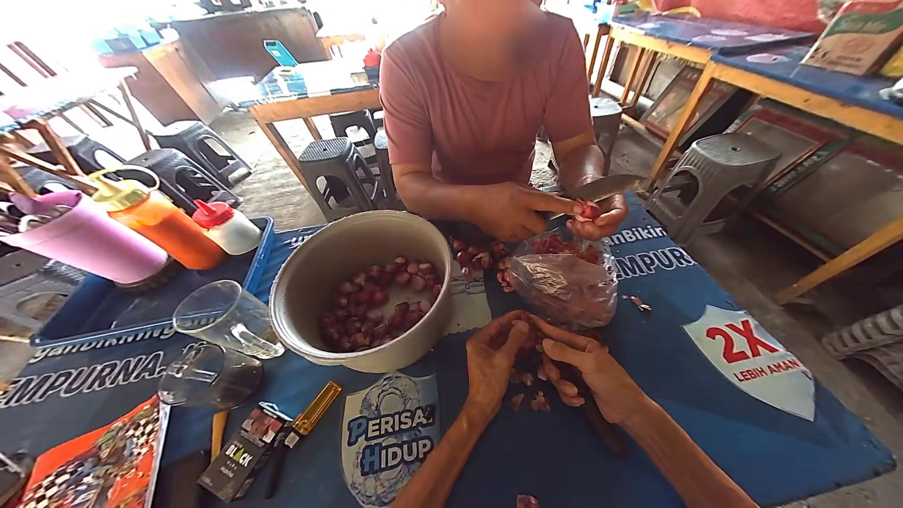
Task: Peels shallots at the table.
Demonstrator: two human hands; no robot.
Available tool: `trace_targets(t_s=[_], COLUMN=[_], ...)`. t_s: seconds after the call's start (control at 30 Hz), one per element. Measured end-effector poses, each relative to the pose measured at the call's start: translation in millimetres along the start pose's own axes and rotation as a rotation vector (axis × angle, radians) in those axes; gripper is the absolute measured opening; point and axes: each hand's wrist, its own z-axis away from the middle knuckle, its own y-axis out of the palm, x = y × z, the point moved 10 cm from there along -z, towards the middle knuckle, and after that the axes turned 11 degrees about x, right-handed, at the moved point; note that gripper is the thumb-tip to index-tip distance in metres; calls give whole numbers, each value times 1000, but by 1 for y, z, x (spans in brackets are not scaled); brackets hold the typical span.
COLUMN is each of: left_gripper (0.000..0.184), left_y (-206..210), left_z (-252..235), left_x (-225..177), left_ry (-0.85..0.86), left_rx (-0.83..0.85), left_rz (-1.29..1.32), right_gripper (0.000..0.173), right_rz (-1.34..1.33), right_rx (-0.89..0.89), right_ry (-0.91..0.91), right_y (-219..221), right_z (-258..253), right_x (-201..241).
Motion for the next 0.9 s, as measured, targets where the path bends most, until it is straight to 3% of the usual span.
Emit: trace_targets(t_s=[0.23,0.47,0.9], left_gripper=[32,28,18], left_y=[-5,-6,-7], left_z=[-7,-9,-2], left_x=[4,10,11], left_ry=[-68,-92,-98], left_rx=[40,53,-5], left_rz=[133,191,198], right_gripper=[47,51,49], right_rz=[-54,84,208], right_rx=[-59,48,32], right_ry=[-33,-57,-83], right_y=[-8,4,6], right_z=[0,0,-2], right_x=[5,7,7])
